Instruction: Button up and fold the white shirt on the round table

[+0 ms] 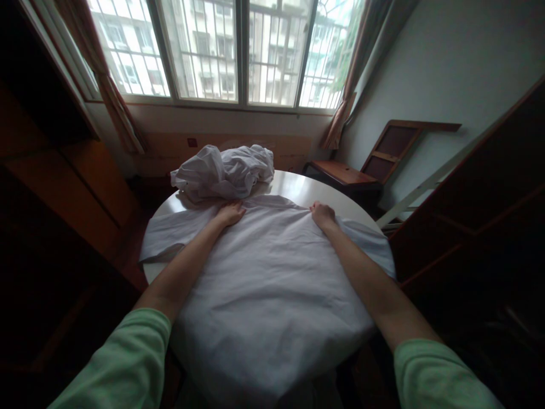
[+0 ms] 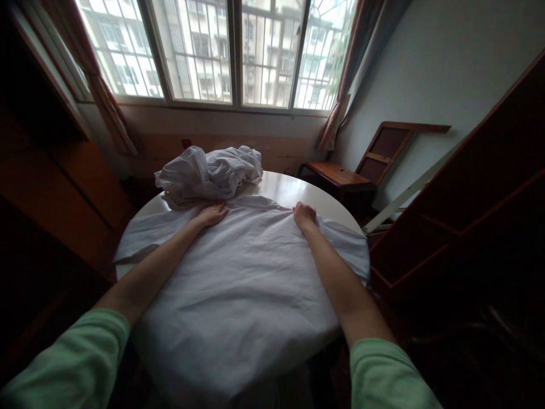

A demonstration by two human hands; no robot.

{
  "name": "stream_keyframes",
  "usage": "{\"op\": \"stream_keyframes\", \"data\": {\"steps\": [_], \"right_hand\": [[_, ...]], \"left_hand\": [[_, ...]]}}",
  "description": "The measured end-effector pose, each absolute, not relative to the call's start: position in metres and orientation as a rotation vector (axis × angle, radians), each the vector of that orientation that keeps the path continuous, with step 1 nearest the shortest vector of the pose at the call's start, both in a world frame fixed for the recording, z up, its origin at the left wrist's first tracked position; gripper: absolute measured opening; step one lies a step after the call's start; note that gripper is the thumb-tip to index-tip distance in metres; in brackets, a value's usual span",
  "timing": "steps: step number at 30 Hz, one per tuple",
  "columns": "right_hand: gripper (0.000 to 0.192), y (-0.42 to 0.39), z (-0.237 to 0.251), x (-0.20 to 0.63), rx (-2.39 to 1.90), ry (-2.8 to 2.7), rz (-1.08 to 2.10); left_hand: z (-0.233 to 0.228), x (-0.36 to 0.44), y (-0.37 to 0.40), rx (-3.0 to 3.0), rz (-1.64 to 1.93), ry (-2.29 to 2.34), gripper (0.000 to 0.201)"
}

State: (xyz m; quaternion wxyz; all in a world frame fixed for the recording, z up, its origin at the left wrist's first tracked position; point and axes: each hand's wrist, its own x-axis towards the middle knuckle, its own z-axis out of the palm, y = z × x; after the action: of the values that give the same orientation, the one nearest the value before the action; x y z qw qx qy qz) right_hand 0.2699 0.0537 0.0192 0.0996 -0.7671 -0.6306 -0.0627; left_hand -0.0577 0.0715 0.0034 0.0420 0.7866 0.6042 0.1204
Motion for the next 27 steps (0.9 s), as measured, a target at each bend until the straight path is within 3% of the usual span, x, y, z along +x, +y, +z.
{"op": "stream_keyframes", "data": {"steps": [4, 11, 17, 27], "right_hand": [[0.033, 0.054, 0.02, 0.27, -2.295, -1.867, -0.161], [0.033, 0.055, 0.017, 0.281, -2.288, -1.874, -0.159], [0.03, 0.051, 0.016, 0.298, -2.224, -1.901, -0.17], [0.034, 0.036, 0.014, 0.349, -2.256, -1.783, -0.146]], "left_hand": [[0.005, -0.059, 0.074, 2.312, 0.389, 1.797, 0.061], [0.015, -0.102, 0.089, 1.84, 0.769, 1.336, 0.058], [0.011, -0.137, 0.091, 1.976, 0.802, 1.636, 0.041], [-0.001, -0.17, 0.07, 2.223, 0.707, 1.901, 0.039]]}}
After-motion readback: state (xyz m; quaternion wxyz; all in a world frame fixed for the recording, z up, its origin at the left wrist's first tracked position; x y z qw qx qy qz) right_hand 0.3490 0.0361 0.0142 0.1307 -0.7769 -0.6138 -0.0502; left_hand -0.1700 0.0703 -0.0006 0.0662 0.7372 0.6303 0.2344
